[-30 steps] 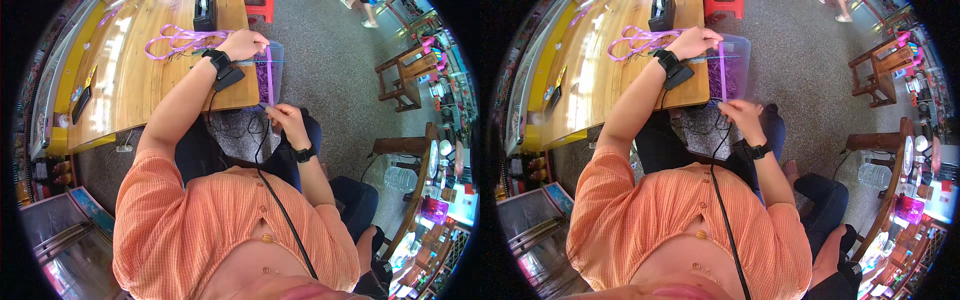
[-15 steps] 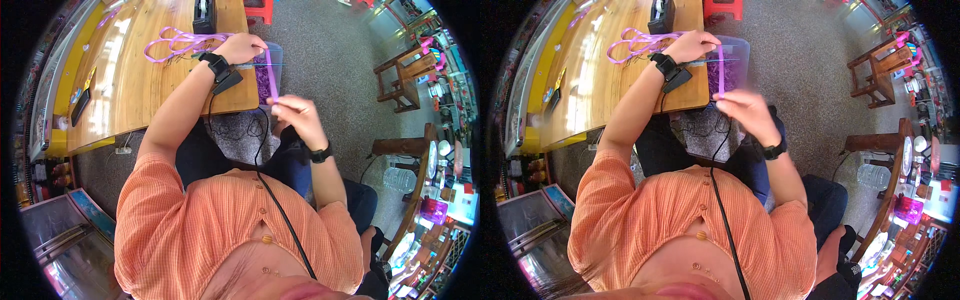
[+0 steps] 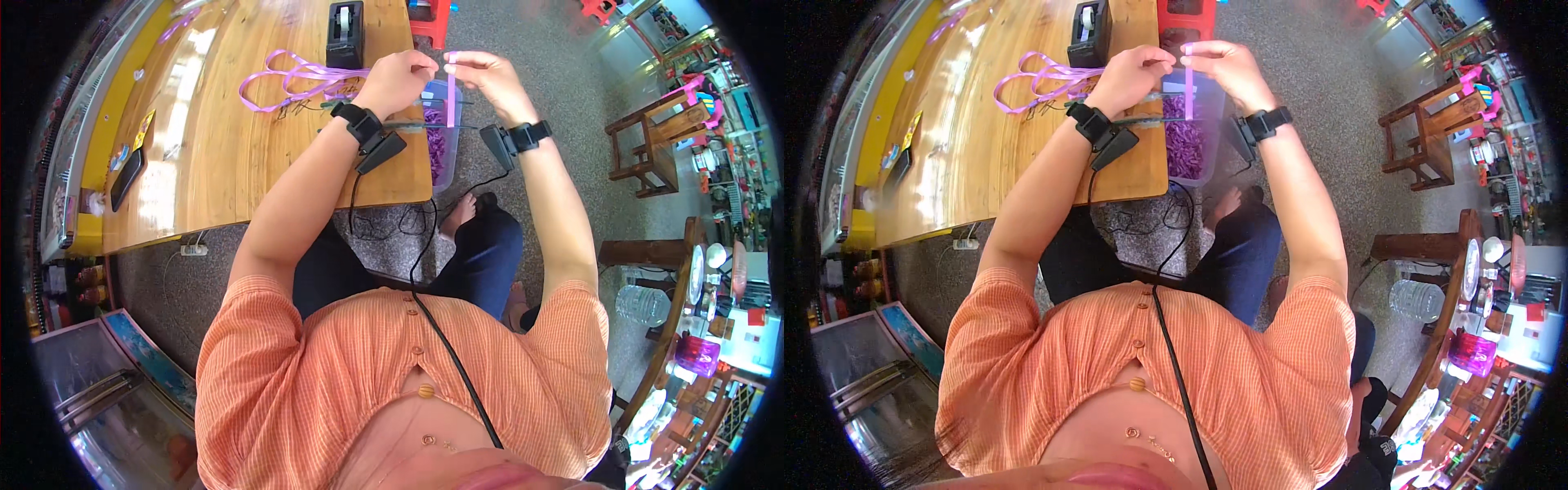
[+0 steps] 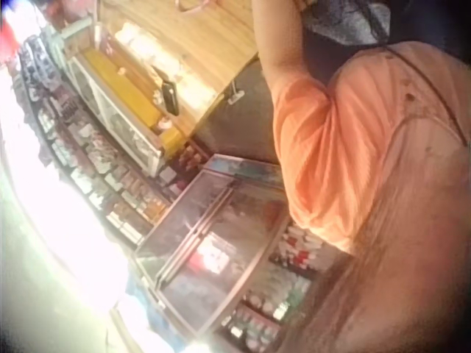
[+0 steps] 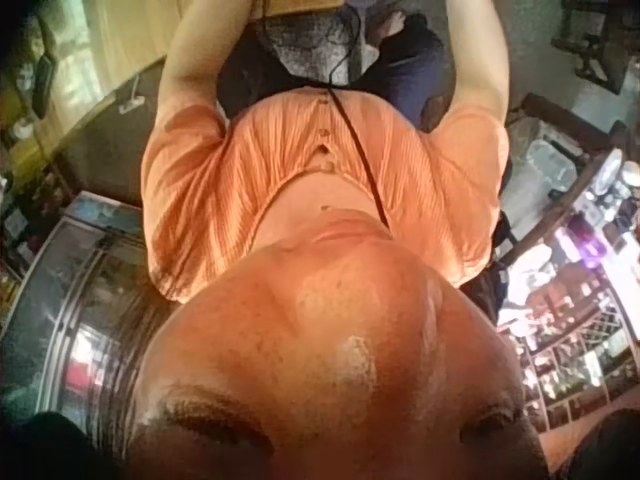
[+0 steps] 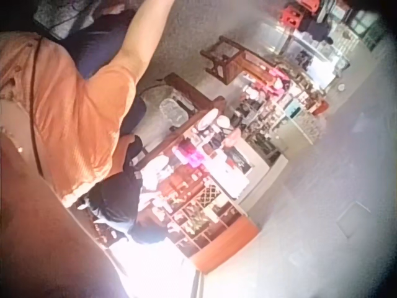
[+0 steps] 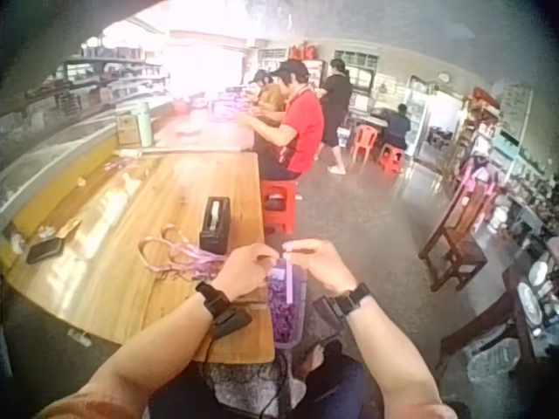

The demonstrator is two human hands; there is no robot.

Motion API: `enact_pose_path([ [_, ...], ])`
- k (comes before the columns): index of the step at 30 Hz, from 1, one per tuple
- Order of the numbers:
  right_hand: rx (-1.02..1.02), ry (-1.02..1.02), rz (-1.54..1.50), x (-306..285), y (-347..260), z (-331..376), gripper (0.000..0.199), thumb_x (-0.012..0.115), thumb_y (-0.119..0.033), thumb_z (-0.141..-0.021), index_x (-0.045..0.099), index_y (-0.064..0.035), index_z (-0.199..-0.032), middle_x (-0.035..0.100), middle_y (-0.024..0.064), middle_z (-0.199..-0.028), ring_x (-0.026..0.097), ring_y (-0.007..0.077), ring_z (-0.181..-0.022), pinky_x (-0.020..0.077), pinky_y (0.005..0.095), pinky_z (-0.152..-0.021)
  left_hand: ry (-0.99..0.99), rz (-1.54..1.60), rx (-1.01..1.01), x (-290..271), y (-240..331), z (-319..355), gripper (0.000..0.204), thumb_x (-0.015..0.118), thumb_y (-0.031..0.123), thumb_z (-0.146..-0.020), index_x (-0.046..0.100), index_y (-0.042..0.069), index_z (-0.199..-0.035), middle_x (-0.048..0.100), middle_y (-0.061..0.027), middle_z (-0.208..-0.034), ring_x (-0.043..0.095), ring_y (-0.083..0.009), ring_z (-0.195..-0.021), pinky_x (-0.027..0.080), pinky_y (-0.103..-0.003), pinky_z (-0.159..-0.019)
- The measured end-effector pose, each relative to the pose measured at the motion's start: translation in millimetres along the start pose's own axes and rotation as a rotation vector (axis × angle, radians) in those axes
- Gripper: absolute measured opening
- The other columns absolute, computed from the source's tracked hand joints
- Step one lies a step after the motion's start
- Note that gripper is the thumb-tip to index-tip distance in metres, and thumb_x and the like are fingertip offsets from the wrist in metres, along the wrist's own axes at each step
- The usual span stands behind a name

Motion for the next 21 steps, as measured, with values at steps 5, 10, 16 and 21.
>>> enact_pose_path([
  [5,0.15,0.004,0.055,1.2,40.9,-16.0,0.026,0.08,-0.015,-0.081,0.075,-0.0065,-0.105,0.072,-0.001,-0.088,0.06,0.0058,-0.075,0.0482,0.0214,-0.07,0.046,-0.044,0.004,-6.2,4.9,0.5,0.022,0.064,0.019,-0.092,0.072,0.005,-0.107,0.073,-0.0111,-0.098,0.07,-0.021,-0.089,0.053,-0.033,-0.083],
  [10,0.203,0.028,0.03,2.6,51.0,-15.1,0.026,0.078,-0.016,-0.082,0.074,-0.0064,-0.106,0.071,-0.0001,-0.09,0.06,0.0071,-0.075,0.0485,0.0224,-0.071,0.046,-0.057,0.103,-3.7,10.7,3.2,0.02,0.064,0.021,-0.088,0.074,0.008,-0.099,0.072,-0.0156,-0.091,0.07,-0.0312,-0.085,0.055,-0.038,-0.079],
  [16,0.259,0.003,-0.016,-0.6,62.1,-15.3,0.028,0.073,-0.016,-0.086,0.069,-0.0029,-0.111,0.071,0.0036,-0.098,0.066,0.0092,-0.084,0.0526,0.0263,-0.082,-0.083,-0.117,0.138,10.8,5.4,3.2,0.022,0.065,0.024,-0.091,0.073,0.008,-0.103,0.073,-0.0129,-0.094,0.07,-0.0266,-0.088,0.054,-0.035,-0.081],
  [21,0.281,-0.047,-0.01,-8.1,75.9,-18.8,0.029,0.072,-0.016,-0.087,0.069,-0.0034,-0.112,0.071,0.0037,-0.098,0.066,0.0108,-0.087,0.054,0.0291,-0.083,-0.173,-0.229,0.302,34.2,2.1,-1.4,0.021,0.065,0.023,-0.089,0.073,0.008,-0.1,0.072,-0.0128,-0.095,0.068,-0.031,-0.088,0.053,-0.038,-0.081],
])
Point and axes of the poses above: each hand's wrist, its own z-axis away from the middle knuckle, its own x-axis out of the palm, y = z × x, the point moved 6 cm from there along -z, towards the middle knuckle
